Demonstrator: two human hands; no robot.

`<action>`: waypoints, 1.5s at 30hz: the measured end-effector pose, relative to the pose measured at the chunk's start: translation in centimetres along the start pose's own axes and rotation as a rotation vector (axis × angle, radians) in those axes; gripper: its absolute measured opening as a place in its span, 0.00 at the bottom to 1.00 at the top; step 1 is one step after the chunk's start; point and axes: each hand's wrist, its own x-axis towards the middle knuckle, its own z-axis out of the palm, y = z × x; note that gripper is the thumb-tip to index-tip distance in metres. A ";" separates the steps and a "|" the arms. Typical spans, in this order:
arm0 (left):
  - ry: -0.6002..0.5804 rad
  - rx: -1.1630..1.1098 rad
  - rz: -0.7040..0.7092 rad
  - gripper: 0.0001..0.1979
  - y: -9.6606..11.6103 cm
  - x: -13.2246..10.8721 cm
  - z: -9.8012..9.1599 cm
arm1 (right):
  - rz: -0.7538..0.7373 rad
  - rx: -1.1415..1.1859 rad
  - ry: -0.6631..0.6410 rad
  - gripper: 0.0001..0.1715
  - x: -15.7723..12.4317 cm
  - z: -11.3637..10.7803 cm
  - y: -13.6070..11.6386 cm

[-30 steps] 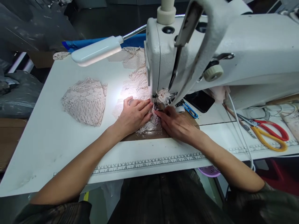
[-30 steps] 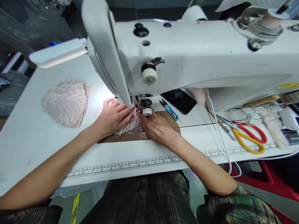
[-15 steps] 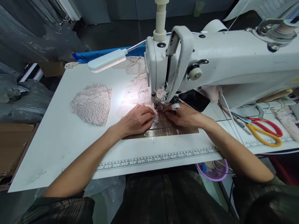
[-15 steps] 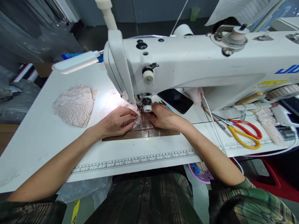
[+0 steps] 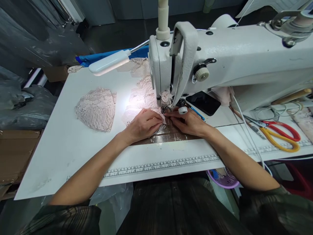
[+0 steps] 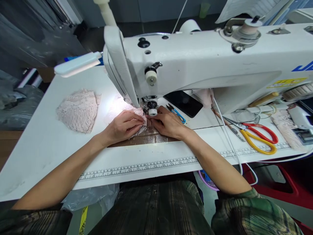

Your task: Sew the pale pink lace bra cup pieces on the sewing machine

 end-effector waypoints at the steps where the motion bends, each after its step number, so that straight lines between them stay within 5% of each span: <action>1: -0.017 0.005 0.003 0.05 0.0 -0.1 0.1 | -0.002 -0.056 -0.033 0.20 -0.1 0.1 -0.1; 8: -0.044 0.059 0.050 0.05 -0.1 -0.2 0.4 | -0.017 -0.309 -0.131 0.25 -0.3 0.3 -0.6; 32: -0.065 0.168 0.130 0.11 1.3 -0.9 -0.5 | -0.013 -0.294 -0.176 0.25 -0.4 0.2 -1.0; 45: -0.207 0.262 0.057 0.13 1.7 -0.1 -1.0 | 0.043 -0.441 -0.193 0.27 -0.1 0.3 -2.1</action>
